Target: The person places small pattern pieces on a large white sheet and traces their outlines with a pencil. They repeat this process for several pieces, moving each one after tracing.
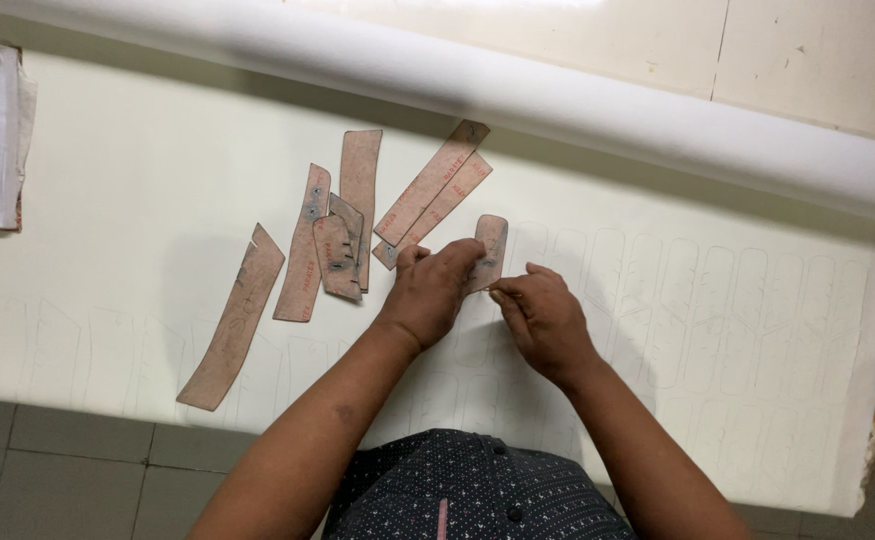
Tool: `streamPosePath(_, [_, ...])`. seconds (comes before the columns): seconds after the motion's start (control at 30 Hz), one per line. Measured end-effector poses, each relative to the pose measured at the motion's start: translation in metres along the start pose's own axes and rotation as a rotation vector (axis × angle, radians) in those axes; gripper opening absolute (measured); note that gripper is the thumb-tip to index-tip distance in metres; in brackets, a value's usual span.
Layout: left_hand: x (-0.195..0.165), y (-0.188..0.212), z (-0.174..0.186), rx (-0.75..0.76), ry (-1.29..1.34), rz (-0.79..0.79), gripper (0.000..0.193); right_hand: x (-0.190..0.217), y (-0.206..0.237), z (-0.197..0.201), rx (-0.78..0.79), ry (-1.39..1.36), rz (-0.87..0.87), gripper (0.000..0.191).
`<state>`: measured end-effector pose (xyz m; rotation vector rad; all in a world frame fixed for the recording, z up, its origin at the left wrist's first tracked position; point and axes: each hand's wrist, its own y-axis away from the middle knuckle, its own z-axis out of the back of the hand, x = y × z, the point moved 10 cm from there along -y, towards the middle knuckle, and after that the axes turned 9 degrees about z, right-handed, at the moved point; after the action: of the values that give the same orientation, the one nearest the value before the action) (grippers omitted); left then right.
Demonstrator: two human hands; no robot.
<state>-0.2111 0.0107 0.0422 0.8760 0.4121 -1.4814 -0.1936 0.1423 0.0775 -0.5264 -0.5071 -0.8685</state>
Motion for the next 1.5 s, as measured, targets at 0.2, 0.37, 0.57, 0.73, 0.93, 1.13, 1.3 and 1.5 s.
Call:
streamPosePath(0.2, [0.000,0.001,0.001,0.020,0.019,0.037,0.030,0.001,-0.001,-0.006,0.016,-0.043,-0.024,0.013])
streamPosePath(0.37, [0.002,0.002,0.000,-0.010,0.031,0.015,0.033,-0.023,-0.004,0.017,-0.086,0.002,-0.180,0.018])
streamPosePath(0.57, [0.000,0.003,-0.002,-0.071,-0.022,-0.043,0.032,-0.021,-0.015,0.011,-0.042,0.054,-0.150,0.017])
streamPosePath(0.73, [0.004,0.004,-0.010,-0.065,-0.096,-0.055,0.032,-0.006,-0.008,0.018,-0.159,-0.018,0.013,0.016])
streamPosePath(0.93, [0.001,0.026,-0.022,-0.195,-0.224,-0.218,0.036,-0.030,0.083,0.015,-0.101,-0.238,-0.396,0.020])
streamPosePath(1.13, [0.006,0.037,-0.027,-0.291,-0.305,-0.301,0.043,-0.017,0.180,0.012,0.060,0.165,-0.478,0.024])
streamPosePath(1.3, [0.004,0.035,-0.028,-0.322,-0.330,-0.290,0.036,-0.004,0.207,0.020,-0.126,0.185,-0.306,0.032])
streamPosePath(1.5, [-0.003,0.034,-0.037,-0.259,-0.481,-0.288,0.049,-0.008,0.202,0.010,0.022,0.189,-0.459,0.039])
